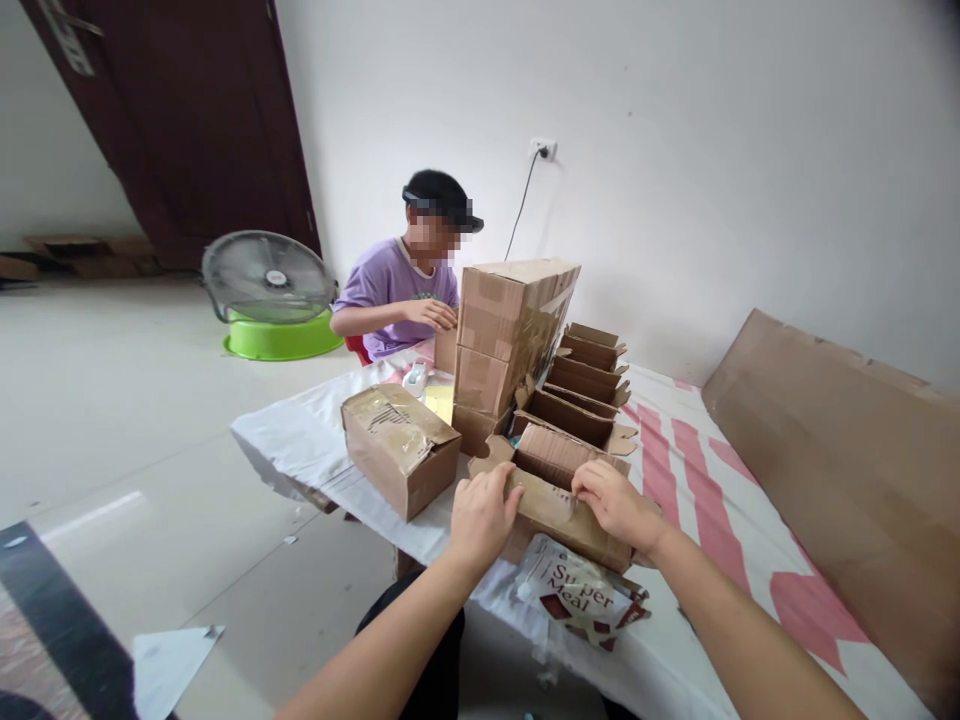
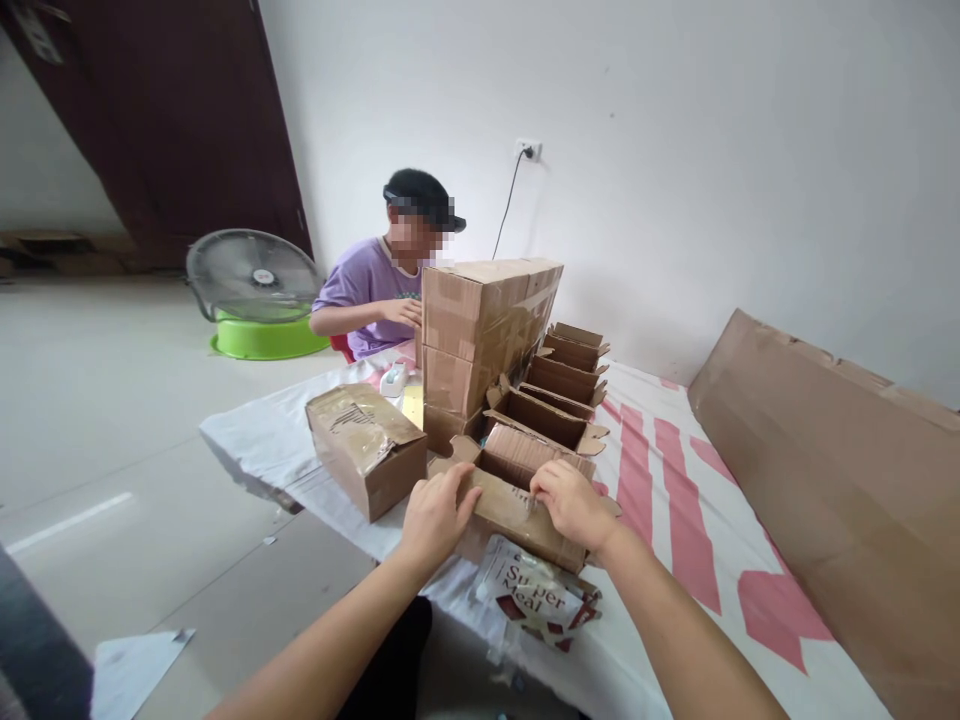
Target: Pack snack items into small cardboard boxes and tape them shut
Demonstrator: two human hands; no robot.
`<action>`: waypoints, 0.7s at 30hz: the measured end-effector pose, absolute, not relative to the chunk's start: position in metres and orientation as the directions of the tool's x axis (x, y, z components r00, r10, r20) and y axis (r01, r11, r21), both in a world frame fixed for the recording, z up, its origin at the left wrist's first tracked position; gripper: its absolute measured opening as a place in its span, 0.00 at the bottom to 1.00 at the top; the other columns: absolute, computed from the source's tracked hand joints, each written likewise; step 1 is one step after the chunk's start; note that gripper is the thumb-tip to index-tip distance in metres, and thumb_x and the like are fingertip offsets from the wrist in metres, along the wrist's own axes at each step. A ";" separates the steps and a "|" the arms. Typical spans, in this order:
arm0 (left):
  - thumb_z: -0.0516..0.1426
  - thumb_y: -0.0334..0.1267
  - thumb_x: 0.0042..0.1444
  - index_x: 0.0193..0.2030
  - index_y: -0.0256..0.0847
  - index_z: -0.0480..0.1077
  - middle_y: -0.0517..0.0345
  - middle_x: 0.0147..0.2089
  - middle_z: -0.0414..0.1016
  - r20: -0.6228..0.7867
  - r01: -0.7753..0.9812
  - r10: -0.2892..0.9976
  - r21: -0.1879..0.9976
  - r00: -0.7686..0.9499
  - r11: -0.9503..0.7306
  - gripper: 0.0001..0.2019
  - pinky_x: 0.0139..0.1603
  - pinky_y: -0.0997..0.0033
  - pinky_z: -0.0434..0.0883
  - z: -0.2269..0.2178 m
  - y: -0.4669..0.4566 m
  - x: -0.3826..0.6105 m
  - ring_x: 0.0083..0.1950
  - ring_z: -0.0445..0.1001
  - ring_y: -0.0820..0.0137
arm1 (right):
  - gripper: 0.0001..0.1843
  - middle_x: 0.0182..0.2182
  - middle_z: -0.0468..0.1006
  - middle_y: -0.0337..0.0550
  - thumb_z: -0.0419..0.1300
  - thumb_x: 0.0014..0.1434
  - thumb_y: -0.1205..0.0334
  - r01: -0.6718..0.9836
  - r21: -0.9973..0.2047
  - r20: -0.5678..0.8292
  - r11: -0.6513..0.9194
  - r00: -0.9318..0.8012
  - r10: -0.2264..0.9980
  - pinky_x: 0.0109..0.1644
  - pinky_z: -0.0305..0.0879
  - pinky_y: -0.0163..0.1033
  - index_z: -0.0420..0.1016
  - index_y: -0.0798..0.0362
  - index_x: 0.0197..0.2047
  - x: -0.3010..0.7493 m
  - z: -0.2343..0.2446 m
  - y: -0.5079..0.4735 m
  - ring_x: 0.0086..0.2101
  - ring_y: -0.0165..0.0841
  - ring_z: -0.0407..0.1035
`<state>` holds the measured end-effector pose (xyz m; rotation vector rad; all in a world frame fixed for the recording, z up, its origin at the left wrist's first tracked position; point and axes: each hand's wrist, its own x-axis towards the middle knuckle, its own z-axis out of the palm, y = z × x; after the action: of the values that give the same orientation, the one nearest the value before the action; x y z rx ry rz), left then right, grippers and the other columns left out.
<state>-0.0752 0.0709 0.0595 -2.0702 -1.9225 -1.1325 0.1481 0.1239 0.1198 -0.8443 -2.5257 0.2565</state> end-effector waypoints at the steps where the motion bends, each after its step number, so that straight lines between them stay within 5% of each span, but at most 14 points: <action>1: 0.55 0.36 0.62 0.50 0.39 0.67 0.53 0.42 0.80 0.567 0.893 0.820 0.403 -0.072 -0.201 0.10 0.42 0.62 0.62 0.059 0.071 -0.075 0.43 0.77 0.61 | 0.10 0.34 0.73 0.42 0.51 0.60 0.73 0.524 -0.319 0.373 0.790 -0.697 0.613 0.44 0.64 0.43 0.69 0.50 0.32 0.149 0.120 0.122 0.38 0.36 0.66; 10: 0.55 0.37 0.63 0.51 0.39 0.66 0.53 0.42 0.80 0.572 0.891 0.817 0.406 -0.074 -0.203 0.11 0.42 0.62 0.63 0.057 0.072 -0.075 0.43 0.77 0.61 | 0.08 0.36 0.72 0.44 0.48 0.64 0.69 0.570 -0.400 0.495 0.718 -0.524 0.693 0.46 0.63 0.44 0.65 0.49 0.34 0.161 0.124 0.106 0.40 0.37 0.65; 14: 0.55 0.37 0.63 0.51 0.39 0.66 0.53 0.42 0.80 0.581 0.891 0.810 0.404 -0.076 -0.206 0.11 0.43 0.61 0.63 0.056 0.073 -0.075 0.43 0.78 0.61 | 0.06 0.32 0.70 0.40 0.48 0.65 0.65 0.573 -0.493 0.508 0.655 -0.421 0.751 0.40 0.62 0.40 0.63 0.49 0.35 0.169 0.126 0.059 0.34 0.33 0.65; 18: 0.54 0.37 0.63 0.51 0.39 0.67 0.53 0.42 0.80 0.597 0.891 0.799 0.398 -0.072 -0.217 0.11 0.42 0.61 0.64 0.055 0.073 -0.076 0.43 0.78 0.61 | 0.05 0.27 0.70 0.36 0.53 0.60 0.66 0.585 -0.583 0.263 0.564 -0.521 0.812 0.34 0.61 0.34 0.64 0.49 0.31 0.175 0.090 -0.007 0.29 0.30 0.66; 21: 0.54 0.37 0.63 0.51 0.39 0.67 0.52 0.42 0.80 0.594 0.890 0.801 0.401 -0.072 -0.217 0.11 0.42 0.62 0.64 0.056 0.073 -0.075 0.43 0.78 0.61 | 0.07 0.24 0.73 0.35 0.57 0.50 0.72 0.756 -0.482 0.026 0.443 -0.492 0.870 0.30 0.59 0.33 0.65 0.50 0.28 0.186 0.038 -0.035 0.26 0.30 0.68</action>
<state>-0.0752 0.0727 0.0558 -2.0569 -1.8879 -1.1660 0.1859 -0.0352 0.0385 -1.4044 -2.4269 0.6031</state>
